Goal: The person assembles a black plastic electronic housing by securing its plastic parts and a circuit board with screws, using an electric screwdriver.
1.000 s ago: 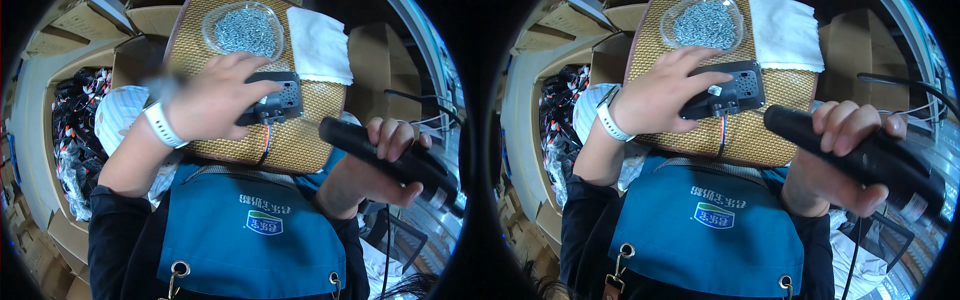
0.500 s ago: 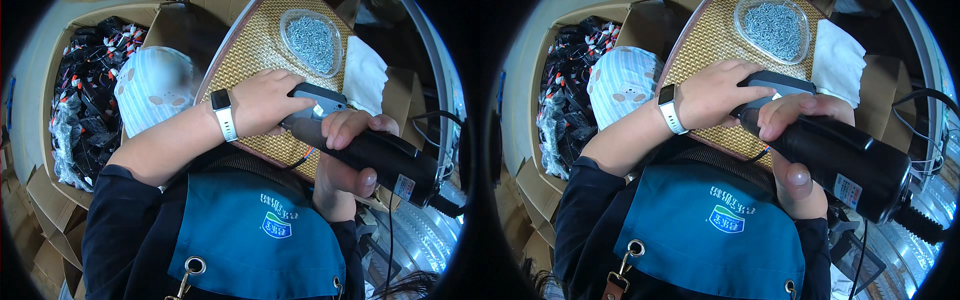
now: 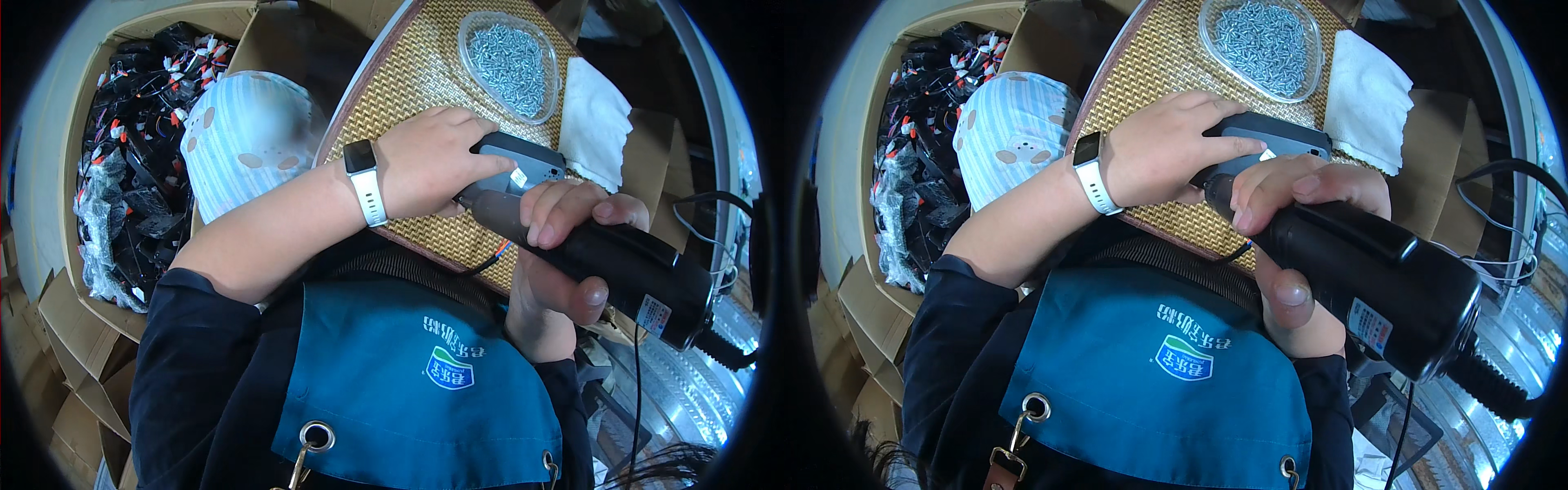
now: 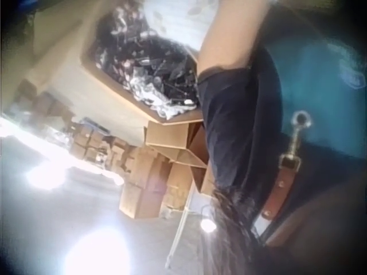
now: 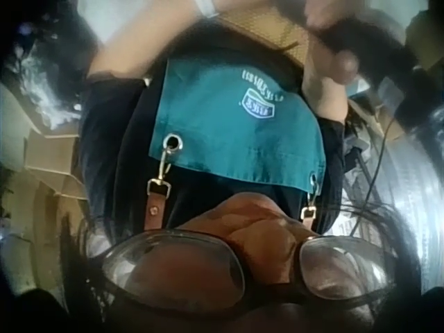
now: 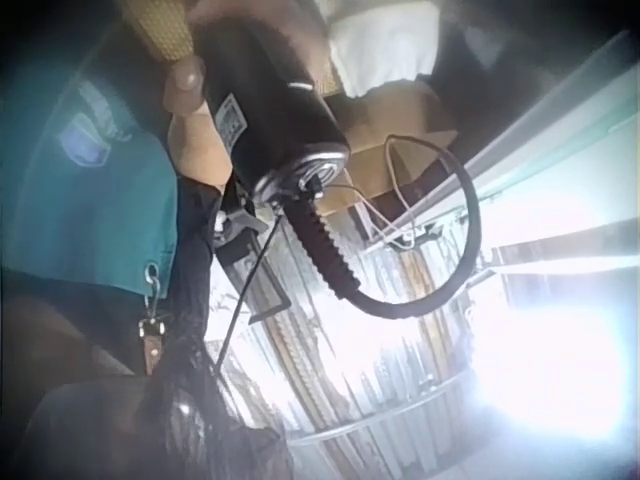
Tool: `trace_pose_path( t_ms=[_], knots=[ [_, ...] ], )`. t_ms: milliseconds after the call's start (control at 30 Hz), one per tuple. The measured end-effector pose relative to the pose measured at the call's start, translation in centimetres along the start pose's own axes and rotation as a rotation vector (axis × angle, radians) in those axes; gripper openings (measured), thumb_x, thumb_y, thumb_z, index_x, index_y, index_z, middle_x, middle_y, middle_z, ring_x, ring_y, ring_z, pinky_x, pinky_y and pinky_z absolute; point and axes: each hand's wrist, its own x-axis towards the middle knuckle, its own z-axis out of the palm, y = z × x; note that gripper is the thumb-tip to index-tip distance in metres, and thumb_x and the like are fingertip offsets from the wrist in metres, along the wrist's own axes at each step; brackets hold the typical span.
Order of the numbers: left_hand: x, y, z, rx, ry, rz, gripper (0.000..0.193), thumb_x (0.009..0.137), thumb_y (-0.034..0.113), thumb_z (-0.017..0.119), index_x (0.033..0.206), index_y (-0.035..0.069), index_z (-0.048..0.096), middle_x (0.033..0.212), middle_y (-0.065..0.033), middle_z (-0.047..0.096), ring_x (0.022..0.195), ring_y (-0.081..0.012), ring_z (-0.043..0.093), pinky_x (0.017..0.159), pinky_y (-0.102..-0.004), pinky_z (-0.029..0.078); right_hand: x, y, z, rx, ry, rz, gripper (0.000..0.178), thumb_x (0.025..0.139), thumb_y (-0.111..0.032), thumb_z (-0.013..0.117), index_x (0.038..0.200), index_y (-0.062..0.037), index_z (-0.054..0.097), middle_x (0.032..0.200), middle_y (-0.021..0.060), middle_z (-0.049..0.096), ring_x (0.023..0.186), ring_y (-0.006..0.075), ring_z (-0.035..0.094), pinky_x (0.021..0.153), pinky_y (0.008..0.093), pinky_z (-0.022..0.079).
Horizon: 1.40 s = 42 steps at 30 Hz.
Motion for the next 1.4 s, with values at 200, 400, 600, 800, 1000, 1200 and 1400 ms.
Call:
trace_pose_path(
  t_ms=[200, 400, 600, 800, 1000, 1200, 1400],
  knots=[
    [-0.1, -0.1, 0.0, 0.007, -0.005, -0.012, 0.080, 0.057, 0.020, 0.086, 0.130, 0.025, 0.054, 0.133, -0.0120, 0.051, 0.120, -0.0305, 0.050, 0.099, -0.0387, 0.044, -0.4, -0.5, -0.1, 0.113, 0.079, 0.048, 0.061, 0.078, -0.046, 0.076, 0.106, -0.0032, 0.042, 0.073, 0.0099, 0.061, 0.067, 0.0182, 0.060, 0.066, 0.0335, 0.052],
    [0.0, -0.2, -0.3, -0.011, -0.017, -0.012, 0.080, 0.058, 0.022, 0.086, 0.131, 0.026, 0.053, 0.134, -0.0119, 0.049, 0.122, -0.0308, 0.049, 0.101, -0.0392, 0.043, -0.6, -1.2, -1.1, 0.103, 0.100, 0.039, 0.062, 0.080, -0.050, 0.071, 0.112, -0.0048, 0.043, 0.075, 0.0092, 0.060, 0.068, 0.0178, 0.060, 0.066, 0.0334, 0.050],
    [0.9, 1.5, -1.5, -0.042, 0.167, 0.059, 0.065, 0.066, 0.024, 0.081, 0.126, 0.022, 0.056, 0.127, -0.0096, 0.052, 0.116, -0.0301, 0.051, 0.097, -0.0383, 0.044, -0.1, -3.2, -3.8, 0.314, 0.266, -0.127, 0.065, 0.082, -0.053, 0.067, 0.125, -0.0098, 0.044, 0.082, 0.0037, 0.056, 0.073, 0.0142, 0.057, 0.070, 0.0295, 0.046],
    [4.4, 2.5, -2.8, -0.111, -0.020, 0.032, 0.011, 0.085, 0.020, 0.063, 0.086, 0.010, 0.059, 0.074, -0.0091, 0.058, 0.073, -0.0303, 0.060, 0.063, -0.0422, 0.047, 0.5, -5.4, -6.6, 0.360, 0.366, -0.247, 0.061, 0.081, -0.056, 0.063, 0.120, -0.0109, 0.049, 0.083, 0.0018, 0.054, 0.074, 0.0130, 0.055, 0.071, 0.0284, 0.044],
    [9.0, 0.1, -3.3, 0.242, 0.139, 0.104, 0.037, 0.082, 0.031, 0.067, 0.112, 0.009, 0.060, 0.109, -0.0114, 0.060, 0.104, -0.0307, 0.056, 0.087, -0.0442, 0.044, -2.1, -7.1, -9.6, 0.139, 0.557, -0.200, 0.054, 0.075, -0.048, 0.067, 0.110, -0.0096, 0.054, 0.077, 0.0028, 0.051, 0.072, 0.0150, 0.052, 0.074, 0.0309, 0.041],
    [7.6, 4.3, -0.4, 0.133, -0.255, 0.246, 0.079, 0.069, 0.045, 0.077, 0.134, 0.010, 0.049, 0.144, -0.0132, 0.041, 0.136, -0.0313, 0.034, 0.108, -0.0485, 0.029, -5.4, -5.1, -10.1, -0.082, 0.694, -0.139, 0.063, 0.084, -0.053, 0.058, 0.120, -0.0047, 0.042, 0.076, 0.0078, 0.053, 0.067, 0.0183, 0.053, 0.068, 0.0358, 0.046],
    [7.1, 4.7, 1.7, 0.086, -0.206, 0.153, 0.073, 0.071, 0.038, 0.075, 0.134, 0.013, 0.049, 0.144, -0.0155, 0.041, 0.131, -0.0344, 0.041, 0.104, -0.0469, 0.035, -5.6, -3.9, -10.4, -0.139, 0.684, -0.049, 0.058, 0.083, -0.049, 0.059, 0.120, -0.0073, 0.045, 0.077, 0.0054, 0.051, 0.071, 0.0160, 0.051, 0.072, 0.0335, 0.042]
  ],
)
